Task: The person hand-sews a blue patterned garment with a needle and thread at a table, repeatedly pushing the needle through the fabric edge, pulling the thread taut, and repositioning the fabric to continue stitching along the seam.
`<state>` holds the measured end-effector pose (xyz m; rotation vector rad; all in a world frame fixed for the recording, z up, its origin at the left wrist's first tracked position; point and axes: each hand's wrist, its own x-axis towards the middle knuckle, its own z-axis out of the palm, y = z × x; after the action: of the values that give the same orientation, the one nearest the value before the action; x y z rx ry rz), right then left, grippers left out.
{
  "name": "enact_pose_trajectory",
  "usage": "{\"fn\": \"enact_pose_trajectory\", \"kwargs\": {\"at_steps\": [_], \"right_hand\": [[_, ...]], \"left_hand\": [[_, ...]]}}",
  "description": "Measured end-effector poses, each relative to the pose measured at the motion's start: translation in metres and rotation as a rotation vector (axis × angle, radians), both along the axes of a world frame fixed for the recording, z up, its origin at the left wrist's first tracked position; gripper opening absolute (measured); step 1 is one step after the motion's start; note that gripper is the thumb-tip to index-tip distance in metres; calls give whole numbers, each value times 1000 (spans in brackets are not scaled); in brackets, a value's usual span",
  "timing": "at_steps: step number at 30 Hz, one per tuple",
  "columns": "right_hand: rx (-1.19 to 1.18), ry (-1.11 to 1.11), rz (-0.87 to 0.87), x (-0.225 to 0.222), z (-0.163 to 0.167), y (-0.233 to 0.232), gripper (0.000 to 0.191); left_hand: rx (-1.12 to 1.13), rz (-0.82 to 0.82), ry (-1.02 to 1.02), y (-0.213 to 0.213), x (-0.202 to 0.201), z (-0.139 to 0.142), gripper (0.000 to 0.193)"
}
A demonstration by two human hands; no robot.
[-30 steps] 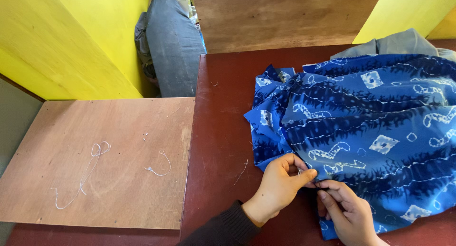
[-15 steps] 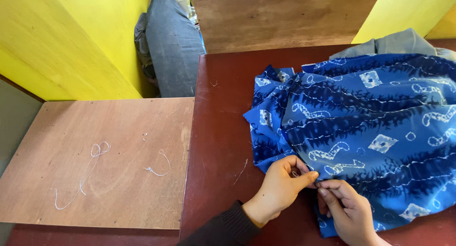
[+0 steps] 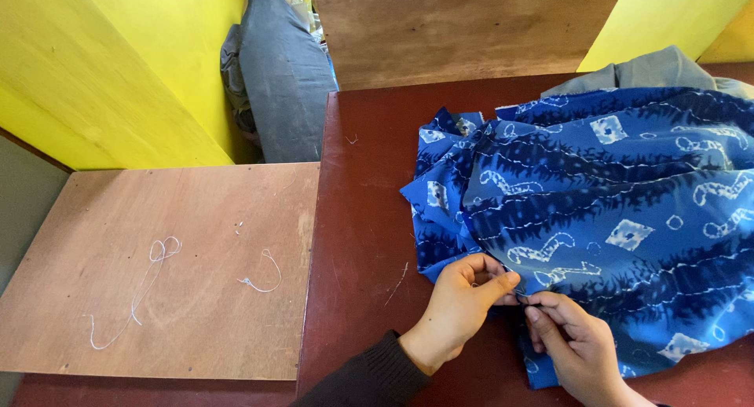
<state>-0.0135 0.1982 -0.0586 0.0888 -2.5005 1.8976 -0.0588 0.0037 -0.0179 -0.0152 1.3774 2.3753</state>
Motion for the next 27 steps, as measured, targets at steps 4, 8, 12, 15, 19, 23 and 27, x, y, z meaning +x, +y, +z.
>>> {"fn": "enact_pose_trajectory", "kwargs": {"at_steps": [4,8,12,15,19,23,27], "right_hand": [[-13,37,12,1,0,1,19],[-29,38,0,2,0,0,19],[-33,-18,0,2,-1,1,20],[-32,9,-16,3,-3,1,20],[-34,7,-5,4,-3,2,21],[-4,-22,-12,3,-1,2,22],[13,-3,-13,3,3,1,23]], "left_hand": [[-2,-13,27,-1,1,1,12],[-24,-26,50,-1,2,0,12],[-39,-9,65,0,2,0,13],[-33,-10,56,-1,2,-1,13],[-50,-10,53,-1,2,-1,14],[-48,-14,40,-1,1,0,14],[-57,-13,53,-2,2,2,14]]}}
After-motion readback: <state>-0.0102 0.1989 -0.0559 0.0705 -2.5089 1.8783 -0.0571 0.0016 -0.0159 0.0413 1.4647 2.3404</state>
